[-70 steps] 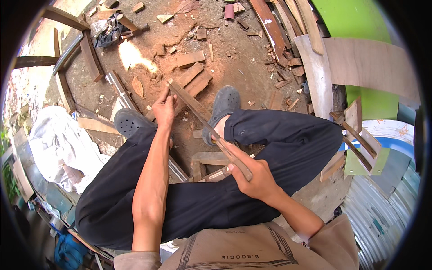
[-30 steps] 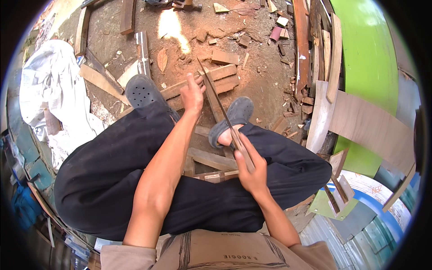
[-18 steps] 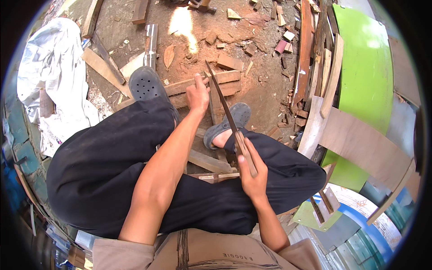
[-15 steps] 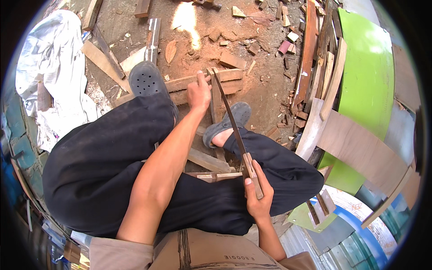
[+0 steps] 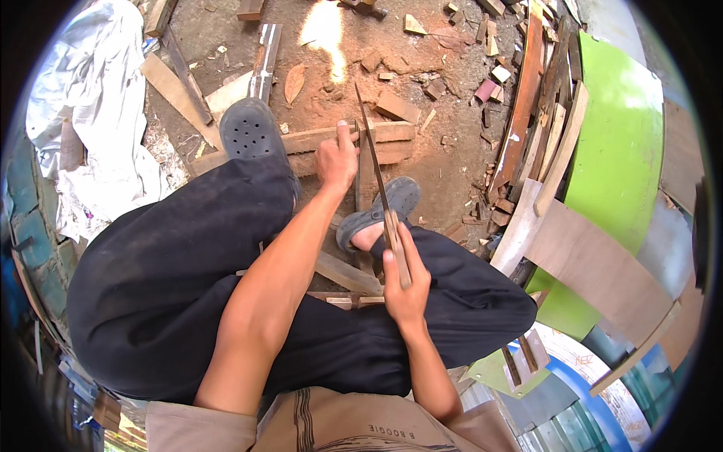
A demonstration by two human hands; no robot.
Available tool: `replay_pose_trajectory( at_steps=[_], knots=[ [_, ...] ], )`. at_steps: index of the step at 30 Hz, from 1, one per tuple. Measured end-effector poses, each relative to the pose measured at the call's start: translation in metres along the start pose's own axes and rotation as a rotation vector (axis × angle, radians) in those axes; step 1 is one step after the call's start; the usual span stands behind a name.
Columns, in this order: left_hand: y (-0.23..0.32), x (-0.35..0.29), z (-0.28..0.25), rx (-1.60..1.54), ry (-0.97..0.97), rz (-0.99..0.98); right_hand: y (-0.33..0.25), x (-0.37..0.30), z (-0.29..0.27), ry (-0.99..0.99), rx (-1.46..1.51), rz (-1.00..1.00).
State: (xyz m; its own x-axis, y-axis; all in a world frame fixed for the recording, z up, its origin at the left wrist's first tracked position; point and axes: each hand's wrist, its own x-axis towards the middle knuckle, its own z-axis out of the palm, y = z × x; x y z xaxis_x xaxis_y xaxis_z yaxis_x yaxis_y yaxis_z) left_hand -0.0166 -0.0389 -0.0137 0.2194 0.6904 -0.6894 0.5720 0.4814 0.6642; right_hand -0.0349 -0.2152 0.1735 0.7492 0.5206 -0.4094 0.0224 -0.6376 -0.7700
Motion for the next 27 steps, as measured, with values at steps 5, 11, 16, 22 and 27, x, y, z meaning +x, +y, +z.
replay_pose_trajectory(
  at_steps=[5, 11, 16, 22, 27],
  knots=[
    [0.001, -0.001, -0.001, 0.009, -0.079, 0.005, -0.027, -0.074, -0.040, 0.019, -0.023, -0.052],
    [0.009, -0.004, 0.005, 0.063, -0.163, -0.001, 0.028, 0.071, 0.048, 0.215, -0.008, -0.274],
    [-0.018, 0.018, 0.013, -0.056, -0.033, 0.035, 0.014, 0.017, 0.005, 0.084, -0.030, -0.160],
    [0.003, 0.004, -0.002, -0.031, -0.209, 0.013, -0.009, -0.077, -0.035, 0.069, -0.033, -0.082],
    [-0.005, 0.005, 0.012, -0.157, -0.169, 0.000, 0.024, 0.084, 0.038, 0.107, 0.168, -0.132]
  ],
)
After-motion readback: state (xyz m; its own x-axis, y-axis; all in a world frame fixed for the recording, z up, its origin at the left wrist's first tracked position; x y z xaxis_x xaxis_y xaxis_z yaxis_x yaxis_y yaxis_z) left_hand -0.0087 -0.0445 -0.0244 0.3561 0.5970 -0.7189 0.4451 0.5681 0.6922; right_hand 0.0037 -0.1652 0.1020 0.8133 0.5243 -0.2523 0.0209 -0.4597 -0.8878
